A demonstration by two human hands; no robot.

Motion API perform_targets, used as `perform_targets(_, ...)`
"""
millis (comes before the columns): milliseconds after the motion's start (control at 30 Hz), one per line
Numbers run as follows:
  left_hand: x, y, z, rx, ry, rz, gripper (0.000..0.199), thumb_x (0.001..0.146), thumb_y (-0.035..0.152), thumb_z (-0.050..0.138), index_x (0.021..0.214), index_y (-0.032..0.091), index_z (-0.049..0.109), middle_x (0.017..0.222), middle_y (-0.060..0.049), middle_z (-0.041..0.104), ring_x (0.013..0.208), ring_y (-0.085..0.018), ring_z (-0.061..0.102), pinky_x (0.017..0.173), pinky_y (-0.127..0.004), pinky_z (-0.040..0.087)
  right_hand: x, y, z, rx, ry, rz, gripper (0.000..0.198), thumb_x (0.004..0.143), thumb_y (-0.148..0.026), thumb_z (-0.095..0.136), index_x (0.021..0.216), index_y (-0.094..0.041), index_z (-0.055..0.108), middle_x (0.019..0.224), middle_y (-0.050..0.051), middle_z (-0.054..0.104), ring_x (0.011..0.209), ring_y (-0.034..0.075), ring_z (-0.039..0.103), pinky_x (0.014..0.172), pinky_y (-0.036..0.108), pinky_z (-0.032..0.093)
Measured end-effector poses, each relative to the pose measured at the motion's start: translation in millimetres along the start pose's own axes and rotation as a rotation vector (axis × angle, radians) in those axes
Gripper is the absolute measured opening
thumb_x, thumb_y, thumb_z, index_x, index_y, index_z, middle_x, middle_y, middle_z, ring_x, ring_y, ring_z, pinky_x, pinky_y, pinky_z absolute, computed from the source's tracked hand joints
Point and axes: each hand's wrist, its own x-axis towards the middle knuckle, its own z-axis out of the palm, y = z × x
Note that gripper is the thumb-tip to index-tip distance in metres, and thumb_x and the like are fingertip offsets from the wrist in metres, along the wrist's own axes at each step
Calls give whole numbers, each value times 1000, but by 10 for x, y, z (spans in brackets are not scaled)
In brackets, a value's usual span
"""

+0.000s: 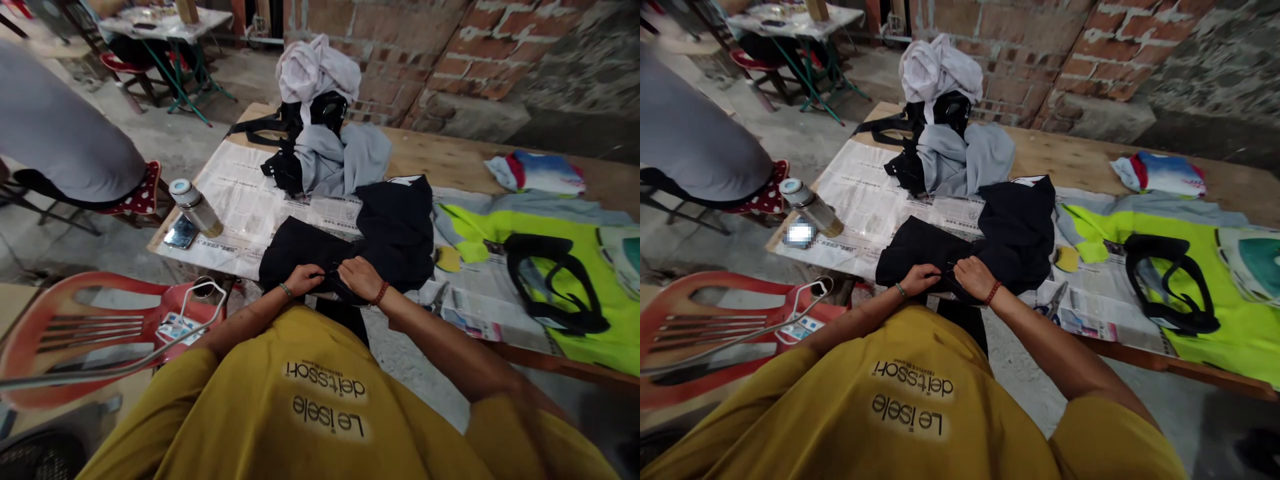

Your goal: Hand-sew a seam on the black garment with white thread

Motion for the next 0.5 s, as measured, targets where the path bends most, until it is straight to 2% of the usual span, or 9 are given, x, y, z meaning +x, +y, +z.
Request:
perform_targets(133, 1, -30, 13, -10, 5, -2, 13, 75, 17, 60, 84, 14, 70, 83, -3, 70, 76, -13, 63, 74, -21, 49, 142, 402, -247, -105, -37, -13, 26, 89, -17, 41, 72, -12, 61, 69, 7, 55, 66, 16, 43, 66, 32, 27)
perform_targets(367, 0, -67, 33, -14, 18, -26, 14, 74, 18, 61, 84, 14, 70, 82, -3, 69, 75, -12, 63, 72, -20, 49, 365, 1354, -876, -260, -128, 173, 32, 91, -24, 34, 73, -14, 58, 72, 8, 54, 70, 16, 44, 69, 32, 29)
perform_targets(500, -4, -39, 23, -7, 17, -43, 14, 75, 20, 61, 84, 14, 70, 81, -2, 69, 75, -12, 62, 71, -20, 49, 388, 1696, -1196, -326, -173, 258, 29, 89, -23, 32, 75, -16, 56, 78, 10, 54, 82, 20, 48, 76, 37, 34)
